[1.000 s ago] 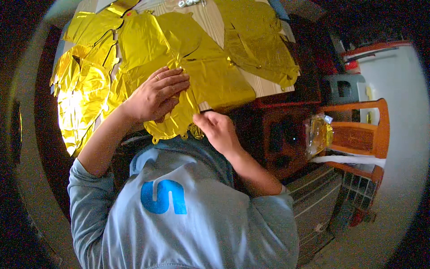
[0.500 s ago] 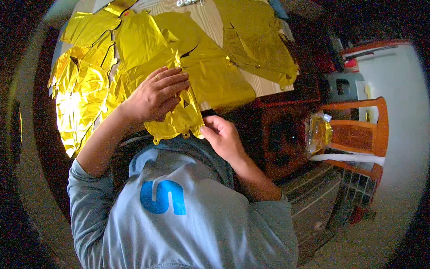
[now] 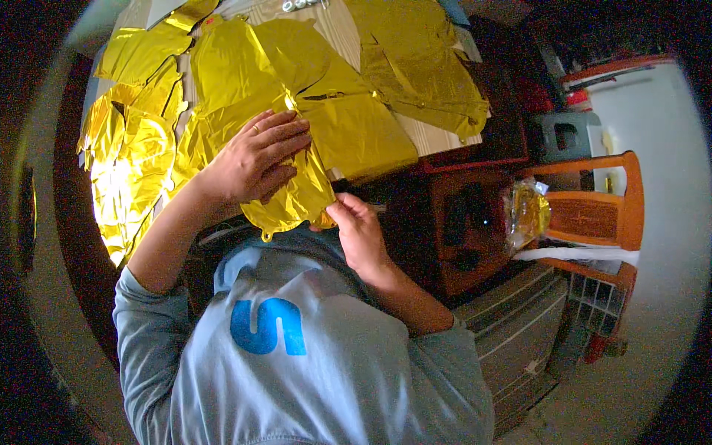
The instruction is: Folding and packaging gold-colored film into plastic sleeves with cardboard inserts.
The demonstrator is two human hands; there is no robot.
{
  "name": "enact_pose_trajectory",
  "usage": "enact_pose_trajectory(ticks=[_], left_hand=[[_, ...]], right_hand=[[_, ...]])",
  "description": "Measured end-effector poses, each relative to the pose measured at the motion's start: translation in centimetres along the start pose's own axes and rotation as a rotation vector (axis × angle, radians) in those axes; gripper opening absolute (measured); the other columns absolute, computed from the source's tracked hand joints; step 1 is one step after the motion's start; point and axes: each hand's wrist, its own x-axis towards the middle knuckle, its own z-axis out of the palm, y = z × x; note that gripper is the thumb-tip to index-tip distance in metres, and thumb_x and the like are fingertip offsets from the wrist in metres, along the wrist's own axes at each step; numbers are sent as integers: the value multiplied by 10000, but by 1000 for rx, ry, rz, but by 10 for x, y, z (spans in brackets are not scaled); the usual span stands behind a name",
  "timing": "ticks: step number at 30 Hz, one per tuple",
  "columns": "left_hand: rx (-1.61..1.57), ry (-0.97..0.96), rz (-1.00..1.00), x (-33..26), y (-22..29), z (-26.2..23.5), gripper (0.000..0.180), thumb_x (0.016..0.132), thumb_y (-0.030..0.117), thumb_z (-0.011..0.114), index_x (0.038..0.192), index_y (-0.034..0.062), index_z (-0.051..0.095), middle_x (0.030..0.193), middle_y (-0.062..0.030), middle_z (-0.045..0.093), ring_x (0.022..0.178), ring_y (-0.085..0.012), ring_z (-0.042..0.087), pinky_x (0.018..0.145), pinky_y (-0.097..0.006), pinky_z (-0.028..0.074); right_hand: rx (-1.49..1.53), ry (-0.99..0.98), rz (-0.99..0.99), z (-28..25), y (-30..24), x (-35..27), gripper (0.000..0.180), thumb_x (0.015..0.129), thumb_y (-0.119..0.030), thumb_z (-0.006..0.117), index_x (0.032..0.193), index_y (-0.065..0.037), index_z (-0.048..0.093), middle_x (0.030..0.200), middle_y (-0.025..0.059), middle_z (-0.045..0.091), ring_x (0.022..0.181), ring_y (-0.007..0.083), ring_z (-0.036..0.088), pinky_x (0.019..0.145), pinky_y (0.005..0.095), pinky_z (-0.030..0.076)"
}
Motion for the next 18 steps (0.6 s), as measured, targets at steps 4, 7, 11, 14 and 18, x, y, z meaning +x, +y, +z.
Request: enact_pose_trajectory(ticks=[4,7,11,14,18], left_hand=[[-27,6,22,0,-3,0,498,849,167,683,1326,48,605,1419,-153,556,1359,-354,478,1148,-497,360],[-54,26,36,-1,-6,0,489,850,148,674,1323,49,606,1401,-164,550,1350,-366,477,1142,-497,366],[-21,12,35,0,-3,-5,488,841,143,675,1316,51,609,1369,-174,545,1322,-381,485,1138,-500,370],[-5,13,19,0,0,-6,492,835,148,681,1313,53,610,1364,-177,548,1311,-381,490,1138,-504,370],[-67,-17,12,-2,-3,-5,501,874,141,654,1355,30,571,1399,-211,522,1349,-415,459,1147,-546,349]], right_hand=[[-124,-69,-35,-16,11,4,236,1011,-114,518,1082,55,667,1018,114,713,896,184,689,803,331,570],[-161,-62,-43,-23,17,7,217,1004,-107,534,1055,52,672,1005,106,713,871,175,679,800,326,553],[-87,-81,-5,-27,17,9,191,987,-99,556,1035,41,676,992,85,709,873,152,662,814,310,533],[-46,-113,17,-31,14,12,178,973,-93,566,1039,26,680,1001,76,705,906,135,650,842,292,511],[-66,-142,85,-37,11,13,209,972,-110,549,1063,26,679,1035,75,703,958,135,640,884,279,479]])
